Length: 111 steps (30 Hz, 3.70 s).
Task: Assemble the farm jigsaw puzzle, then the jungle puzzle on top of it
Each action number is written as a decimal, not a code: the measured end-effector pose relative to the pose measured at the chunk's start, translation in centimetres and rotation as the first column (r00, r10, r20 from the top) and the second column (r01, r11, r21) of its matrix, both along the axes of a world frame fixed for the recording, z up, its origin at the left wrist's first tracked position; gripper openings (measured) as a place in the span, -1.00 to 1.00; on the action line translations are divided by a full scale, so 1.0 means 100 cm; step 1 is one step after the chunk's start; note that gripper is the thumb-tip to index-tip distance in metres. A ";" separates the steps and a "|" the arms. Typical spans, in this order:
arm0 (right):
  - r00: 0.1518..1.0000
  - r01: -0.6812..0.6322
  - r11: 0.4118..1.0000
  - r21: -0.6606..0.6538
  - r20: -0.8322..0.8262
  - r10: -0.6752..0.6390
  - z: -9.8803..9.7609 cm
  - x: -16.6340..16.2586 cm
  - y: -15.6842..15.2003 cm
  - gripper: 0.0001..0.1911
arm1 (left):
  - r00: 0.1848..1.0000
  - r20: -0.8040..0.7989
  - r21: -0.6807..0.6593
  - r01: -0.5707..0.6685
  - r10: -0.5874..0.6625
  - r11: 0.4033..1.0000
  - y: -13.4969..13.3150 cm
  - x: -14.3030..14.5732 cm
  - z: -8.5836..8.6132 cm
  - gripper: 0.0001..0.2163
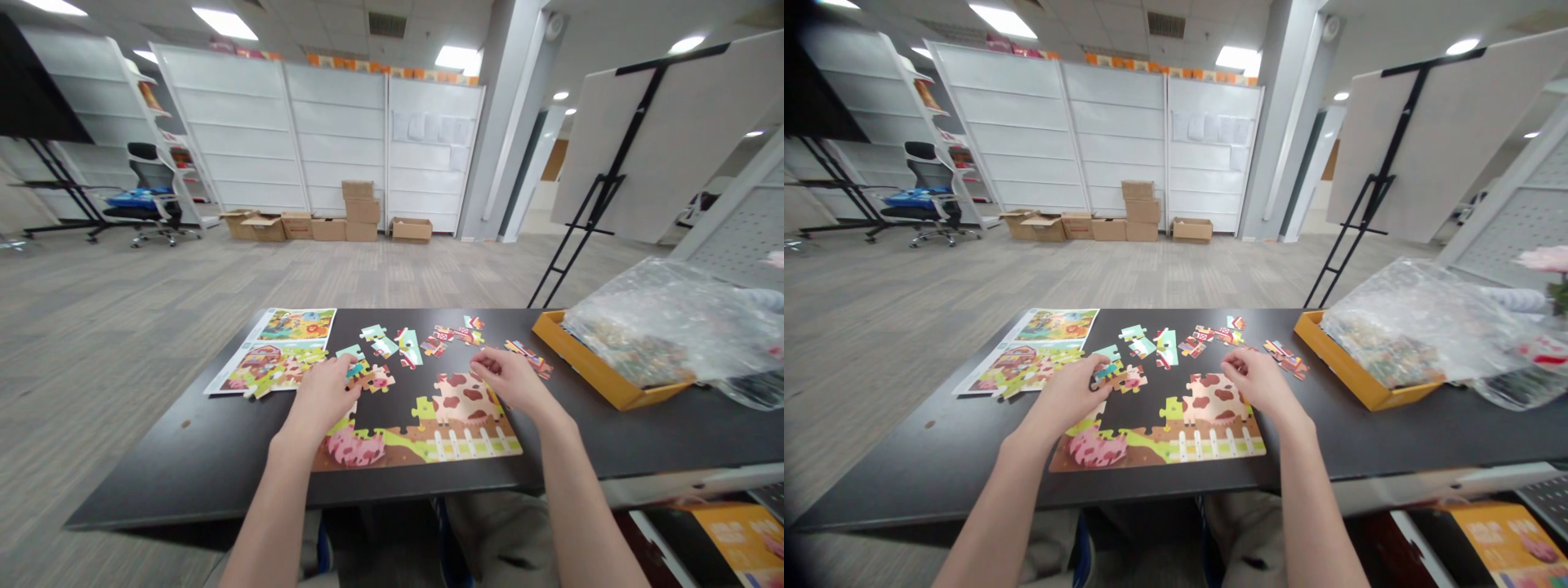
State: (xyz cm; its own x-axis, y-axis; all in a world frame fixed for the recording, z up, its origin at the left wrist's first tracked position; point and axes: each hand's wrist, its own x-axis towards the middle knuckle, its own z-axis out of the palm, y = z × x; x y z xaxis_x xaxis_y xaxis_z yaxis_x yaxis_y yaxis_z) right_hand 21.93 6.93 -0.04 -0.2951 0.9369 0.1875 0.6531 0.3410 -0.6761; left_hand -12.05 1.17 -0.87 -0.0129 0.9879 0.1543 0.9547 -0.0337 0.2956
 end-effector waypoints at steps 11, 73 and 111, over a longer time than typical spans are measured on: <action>0.997 -0.057 0.998 -0.021 0.059 0.058 -0.001 -0.009 -0.002 -0.76 | 0.860 0.300 -0.015 0.438 -0.413 0.899 -0.021 0.033 0.014 -0.85; 0.956 -0.262 0.921 -0.289 0.055 0.289 -0.008 -0.040 -0.015 -0.86 | 0.992 -0.076 -0.003 0.100 -0.100 0.995 -0.016 0.011 0.008 -0.71; 0.955 -0.283 0.902 -0.326 -0.005 0.298 -0.004 -0.040 -0.018 -0.83 | 0.997 -0.060 0.154 0.049 -0.040 0.987 -0.011 -0.019 0.006 -0.75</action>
